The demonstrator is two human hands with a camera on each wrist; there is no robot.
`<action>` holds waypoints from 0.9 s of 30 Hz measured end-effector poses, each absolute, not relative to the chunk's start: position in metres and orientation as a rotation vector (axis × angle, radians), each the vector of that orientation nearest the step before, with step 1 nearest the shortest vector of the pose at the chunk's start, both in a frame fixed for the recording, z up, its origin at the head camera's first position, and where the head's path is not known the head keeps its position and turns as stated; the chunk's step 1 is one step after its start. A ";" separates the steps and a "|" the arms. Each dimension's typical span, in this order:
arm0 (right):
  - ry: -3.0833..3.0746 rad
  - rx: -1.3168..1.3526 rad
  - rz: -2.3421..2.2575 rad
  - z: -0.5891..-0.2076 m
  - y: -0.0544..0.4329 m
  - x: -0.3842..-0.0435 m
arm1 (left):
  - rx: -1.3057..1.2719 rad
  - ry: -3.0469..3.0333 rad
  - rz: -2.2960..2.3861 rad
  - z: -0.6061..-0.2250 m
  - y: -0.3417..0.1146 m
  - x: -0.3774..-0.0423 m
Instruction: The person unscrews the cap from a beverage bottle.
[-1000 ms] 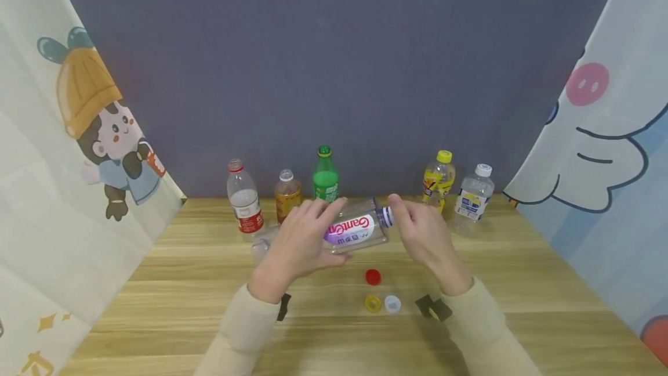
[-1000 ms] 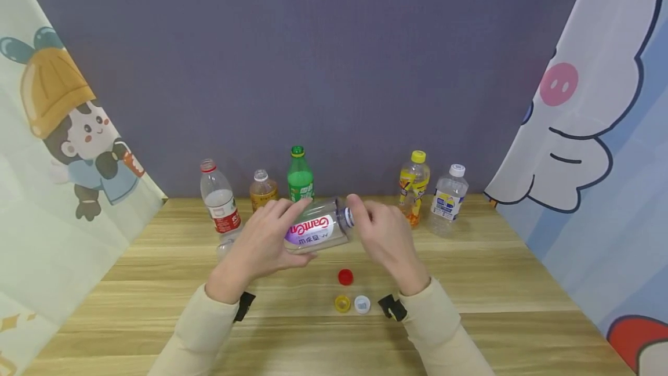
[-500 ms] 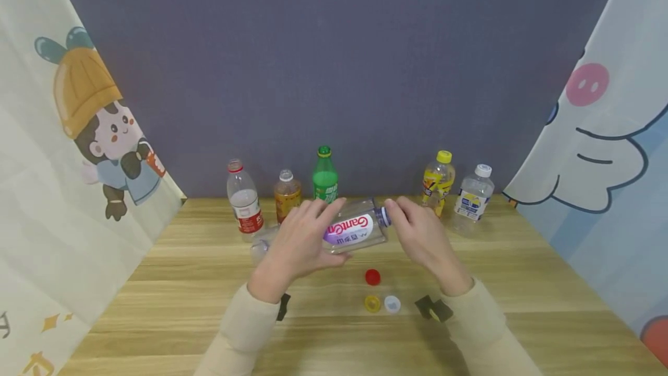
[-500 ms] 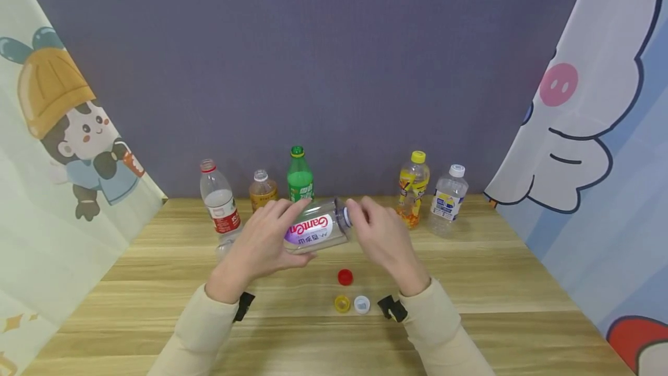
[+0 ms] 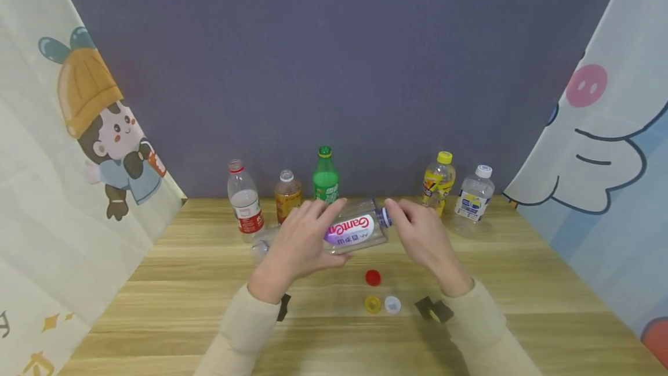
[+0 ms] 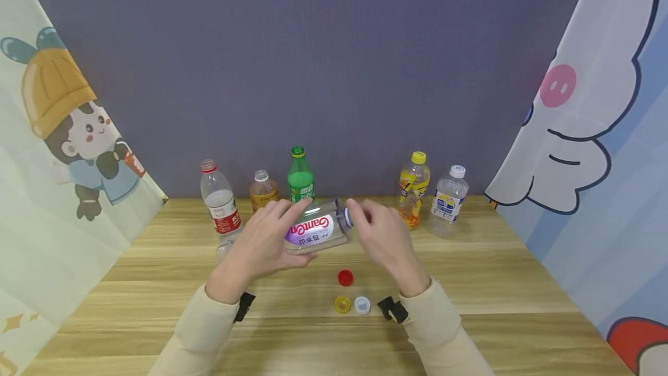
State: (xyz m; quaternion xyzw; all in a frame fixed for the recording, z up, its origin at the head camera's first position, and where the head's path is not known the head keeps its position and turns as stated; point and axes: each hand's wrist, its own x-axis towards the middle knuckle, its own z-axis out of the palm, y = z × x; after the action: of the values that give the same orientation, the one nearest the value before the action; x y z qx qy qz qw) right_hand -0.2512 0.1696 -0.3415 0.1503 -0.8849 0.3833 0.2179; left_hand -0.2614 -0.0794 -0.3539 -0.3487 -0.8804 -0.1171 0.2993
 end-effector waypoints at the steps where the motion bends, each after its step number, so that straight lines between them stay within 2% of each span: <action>1: -2.450 0.421 1.057 -0.341 0.169 -0.251 | -0.928 -2.336 -0.311 -0.354 -0.080 -0.261; 11: -2.497 0.333 1.098 -0.342 0.169 -0.251 | -0.932 -2.343 -0.311 -0.354 -0.080 -0.260; 20: -2.381 0.473 1.041 -0.343 0.170 -0.253 | -0.934 -2.337 -0.311 -0.353 -0.080 -0.261; 27: -2.452 0.390 1.061 -0.343 0.170 -0.252 | -0.925 -2.350 -0.310 -0.353 -0.080 -0.261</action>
State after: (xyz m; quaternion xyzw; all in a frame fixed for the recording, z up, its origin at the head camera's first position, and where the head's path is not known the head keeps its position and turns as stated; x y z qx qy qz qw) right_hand -0.2520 0.1698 -0.3429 0.1408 -0.8861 0.3835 0.2188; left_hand -0.2607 -0.0803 -0.3532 -0.3474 -0.8828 -0.1164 0.2939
